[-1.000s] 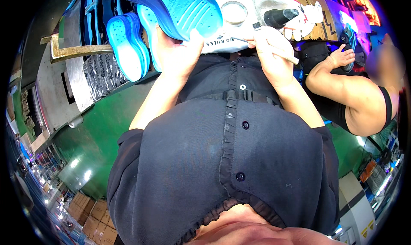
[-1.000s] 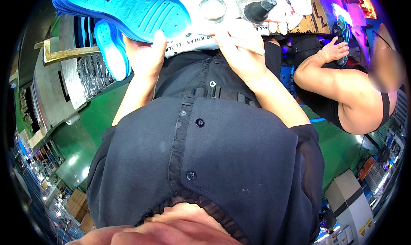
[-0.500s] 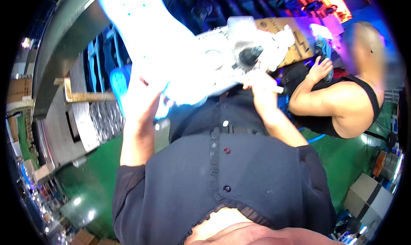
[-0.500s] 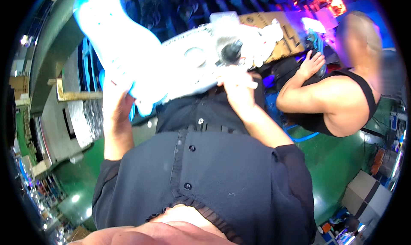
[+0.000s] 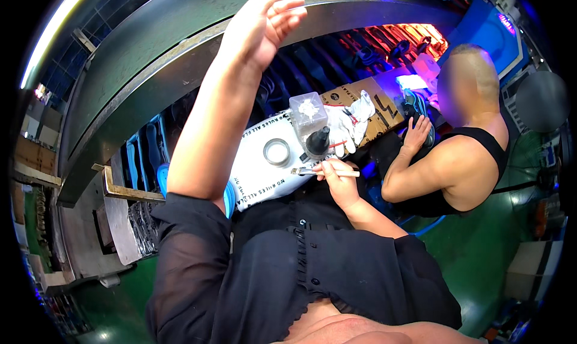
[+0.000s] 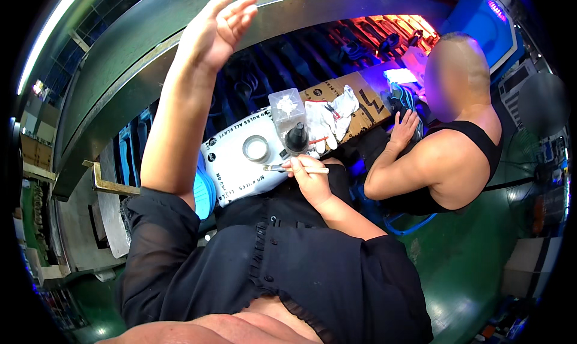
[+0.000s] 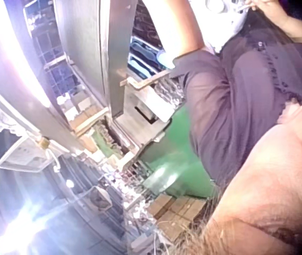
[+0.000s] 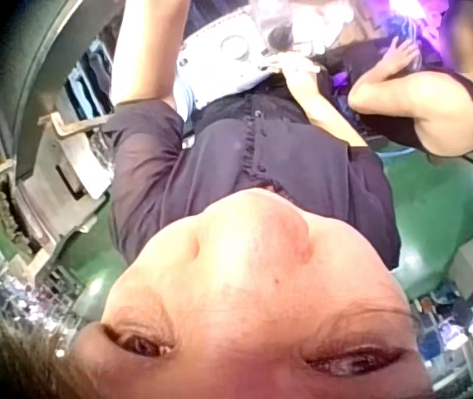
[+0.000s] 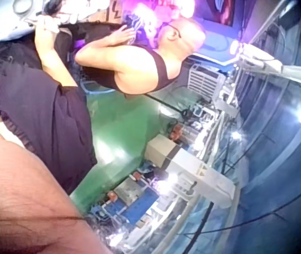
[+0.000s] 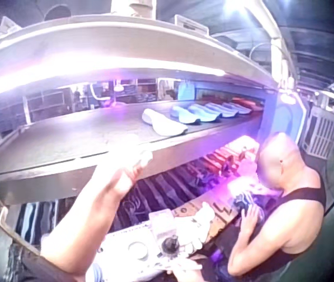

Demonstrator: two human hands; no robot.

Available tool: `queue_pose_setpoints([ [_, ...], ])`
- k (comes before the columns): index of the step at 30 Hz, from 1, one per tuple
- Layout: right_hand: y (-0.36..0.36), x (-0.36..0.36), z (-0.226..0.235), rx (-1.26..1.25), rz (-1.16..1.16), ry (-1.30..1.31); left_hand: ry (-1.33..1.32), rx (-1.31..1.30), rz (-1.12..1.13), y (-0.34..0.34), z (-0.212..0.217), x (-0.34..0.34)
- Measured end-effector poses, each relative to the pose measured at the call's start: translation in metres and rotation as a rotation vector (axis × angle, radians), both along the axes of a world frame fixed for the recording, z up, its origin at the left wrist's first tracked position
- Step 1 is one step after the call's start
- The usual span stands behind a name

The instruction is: The person picks up shoe insoles, applies adhesive onto them using a brush, and sets them on the workbench.

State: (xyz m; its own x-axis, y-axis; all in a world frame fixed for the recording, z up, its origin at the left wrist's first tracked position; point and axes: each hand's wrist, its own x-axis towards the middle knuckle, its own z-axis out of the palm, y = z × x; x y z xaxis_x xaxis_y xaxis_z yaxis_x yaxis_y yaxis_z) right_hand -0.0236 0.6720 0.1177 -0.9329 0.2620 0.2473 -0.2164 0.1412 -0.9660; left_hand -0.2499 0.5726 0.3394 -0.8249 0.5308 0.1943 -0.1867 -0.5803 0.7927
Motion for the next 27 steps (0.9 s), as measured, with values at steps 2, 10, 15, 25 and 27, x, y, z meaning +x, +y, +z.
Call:
queue_pose_setpoints([
  [2,0.009,0.001,-0.007,-0.057,-0.024,-0.047,0.007,-0.043,-0.016,-0.001,-0.023,0.028],
  [10,0.008,-0.006,-0.016,-0.123,-0.026,-0.063,0.293,-0.954,0.250,-0.163,-0.183,0.082],
  [15,0.004,-0.021,-0.026,-0.173,0.050,-0.141,0.713,-1.728,0.817,-0.257,-0.240,0.130],
  [25,0.000,-0.064,-0.029,0.099,0.097,-0.164,0.358,-2.037,0.540,-0.281,-0.288,0.142],
  [27,-0.004,-0.074,-0.037,0.110,0.099,-0.120,0.330,-2.013,0.584,-0.281,-0.290,0.140],
])
